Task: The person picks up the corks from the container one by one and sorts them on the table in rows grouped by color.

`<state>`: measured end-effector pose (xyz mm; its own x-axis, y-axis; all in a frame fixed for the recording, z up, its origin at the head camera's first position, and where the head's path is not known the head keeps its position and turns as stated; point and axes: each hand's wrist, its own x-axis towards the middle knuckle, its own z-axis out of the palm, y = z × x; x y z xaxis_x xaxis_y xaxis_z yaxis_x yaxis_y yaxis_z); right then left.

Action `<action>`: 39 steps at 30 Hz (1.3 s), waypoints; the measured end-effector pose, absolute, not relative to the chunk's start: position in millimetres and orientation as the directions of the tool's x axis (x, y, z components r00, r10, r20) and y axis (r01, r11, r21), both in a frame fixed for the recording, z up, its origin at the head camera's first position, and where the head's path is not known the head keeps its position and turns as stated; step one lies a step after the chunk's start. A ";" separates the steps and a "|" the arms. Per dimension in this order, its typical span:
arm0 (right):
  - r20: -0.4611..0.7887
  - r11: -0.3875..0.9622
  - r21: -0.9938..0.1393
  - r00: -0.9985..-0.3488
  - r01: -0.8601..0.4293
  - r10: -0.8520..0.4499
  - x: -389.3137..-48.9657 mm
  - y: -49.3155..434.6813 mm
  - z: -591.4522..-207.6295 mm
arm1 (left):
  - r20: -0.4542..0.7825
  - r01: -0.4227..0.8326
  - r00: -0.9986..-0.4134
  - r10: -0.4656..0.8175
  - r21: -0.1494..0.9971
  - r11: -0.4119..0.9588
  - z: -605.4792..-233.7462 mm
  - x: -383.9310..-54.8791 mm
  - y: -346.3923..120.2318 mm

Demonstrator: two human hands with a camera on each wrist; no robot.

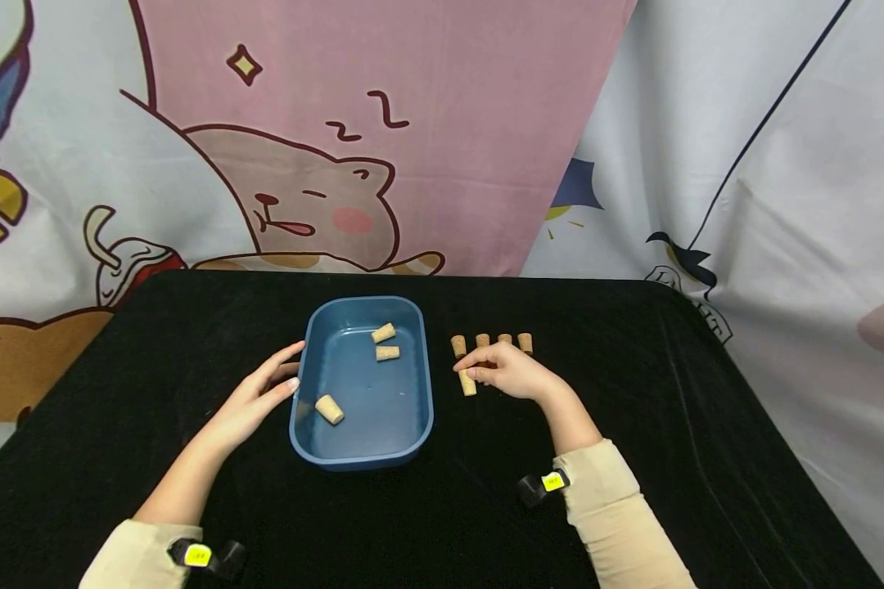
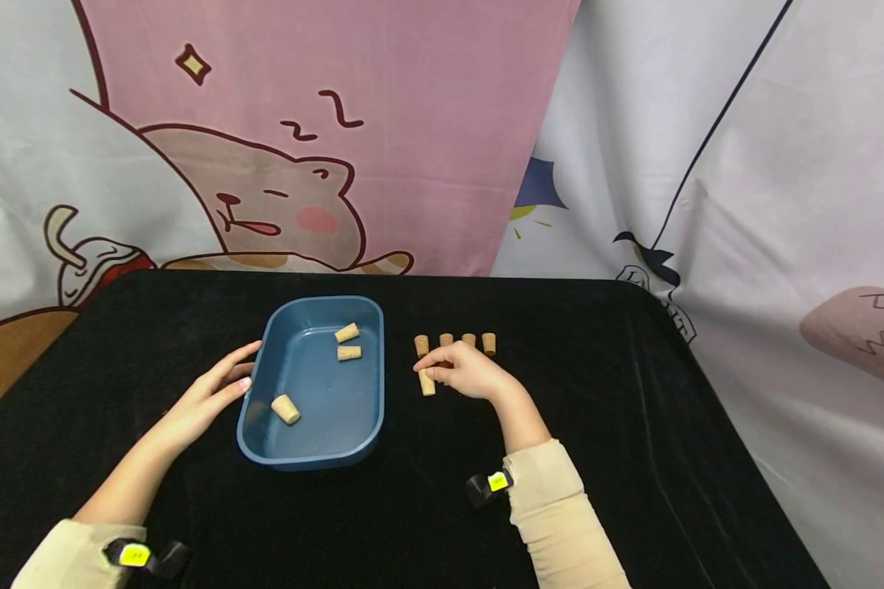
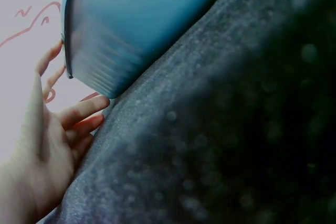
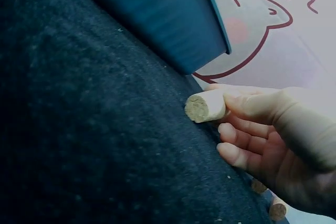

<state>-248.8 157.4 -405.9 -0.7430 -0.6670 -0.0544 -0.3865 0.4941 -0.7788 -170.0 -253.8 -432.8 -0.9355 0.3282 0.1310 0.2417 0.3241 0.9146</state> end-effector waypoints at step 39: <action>0.251 0.364 -0.729 -0.721 -0.580 -0.646 -214.2 105.1 -353.3 | 0.105 0.214 -0.940 0.324 0.922 0.323 -431.1 -169.1 -253.9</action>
<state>-214.2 105.1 -353.3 -0.7213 -0.6456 0.2509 -0.5797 0.3645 -0.7287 -169.1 -253.9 -431.1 -0.9402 0.3238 0.1053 0.2143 0.3225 0.9220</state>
